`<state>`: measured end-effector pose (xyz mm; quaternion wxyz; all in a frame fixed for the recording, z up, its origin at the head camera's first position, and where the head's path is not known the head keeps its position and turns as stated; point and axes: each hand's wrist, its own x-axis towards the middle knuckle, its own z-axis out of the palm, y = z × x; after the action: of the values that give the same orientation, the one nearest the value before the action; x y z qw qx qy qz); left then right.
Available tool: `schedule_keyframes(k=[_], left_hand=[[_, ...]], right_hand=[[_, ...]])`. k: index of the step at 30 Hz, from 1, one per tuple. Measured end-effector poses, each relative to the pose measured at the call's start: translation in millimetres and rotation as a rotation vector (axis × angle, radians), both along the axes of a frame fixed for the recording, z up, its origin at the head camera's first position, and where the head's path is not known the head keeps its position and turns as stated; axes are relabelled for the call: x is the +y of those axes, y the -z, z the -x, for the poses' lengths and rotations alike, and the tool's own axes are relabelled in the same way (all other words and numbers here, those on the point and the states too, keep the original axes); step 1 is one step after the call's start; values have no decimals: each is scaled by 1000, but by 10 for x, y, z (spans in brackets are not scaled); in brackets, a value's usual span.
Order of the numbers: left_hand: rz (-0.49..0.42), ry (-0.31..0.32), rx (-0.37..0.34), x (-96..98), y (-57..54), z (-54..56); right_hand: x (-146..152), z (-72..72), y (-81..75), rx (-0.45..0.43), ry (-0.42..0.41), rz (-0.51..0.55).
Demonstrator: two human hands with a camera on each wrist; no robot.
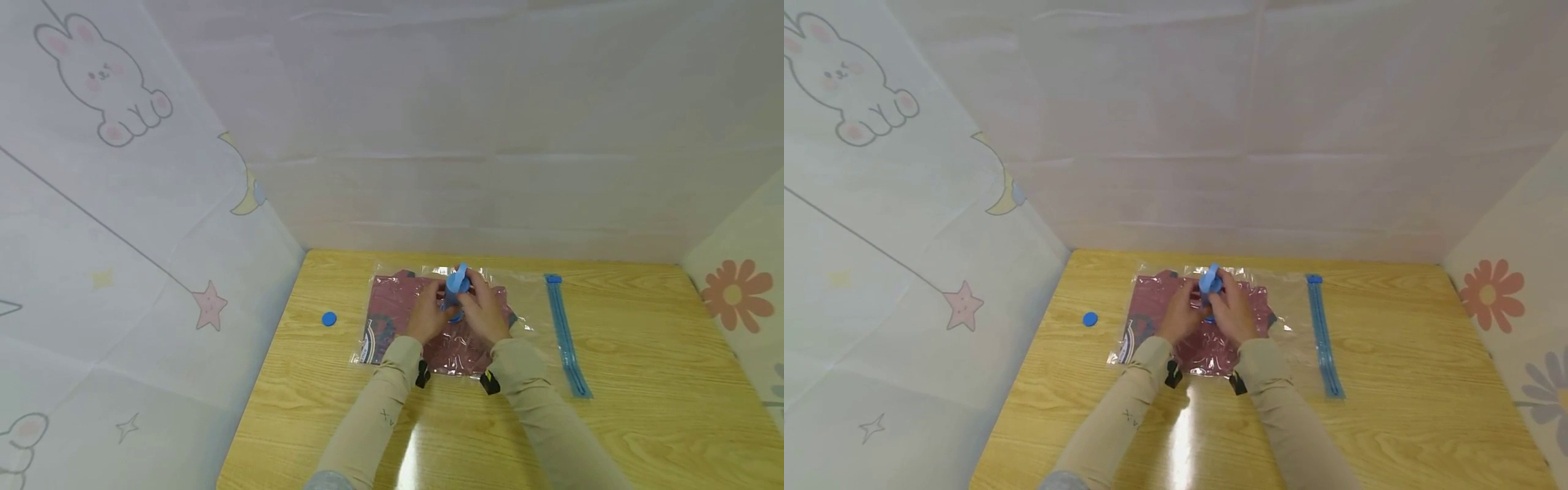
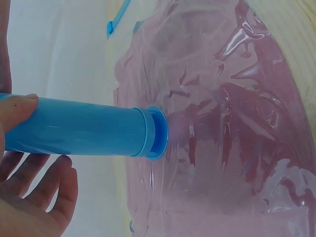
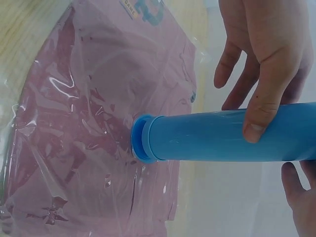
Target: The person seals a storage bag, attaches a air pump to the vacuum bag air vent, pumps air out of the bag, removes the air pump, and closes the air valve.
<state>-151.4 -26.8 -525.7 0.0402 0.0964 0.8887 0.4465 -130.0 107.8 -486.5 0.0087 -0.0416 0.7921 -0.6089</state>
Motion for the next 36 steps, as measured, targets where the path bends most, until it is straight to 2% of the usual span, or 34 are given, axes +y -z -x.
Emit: schedule_keyframes(k=[9,13,19,24,30,33,36], left_hand=[[-8,-5,55,12,23,5],[2,-30,74,19,35,1],[22,-87,131,45,18,19],[7,-92,156,41,-28,34],[6,-90,155,38,-8,37],[-14,-93,124,27,3,35],[-53,-94,80,7,8,31]], right_hand=[[9,-41,9,35,12,-32],[11,-56,5,60,5,-37],[-2,-66,-59,70,5,18],[-4,-54,-66,96,4,11],[5,-62,-33,124,14,10],[25,-73,8,124,23,-8],[53,-78,67,109,52,-73]])
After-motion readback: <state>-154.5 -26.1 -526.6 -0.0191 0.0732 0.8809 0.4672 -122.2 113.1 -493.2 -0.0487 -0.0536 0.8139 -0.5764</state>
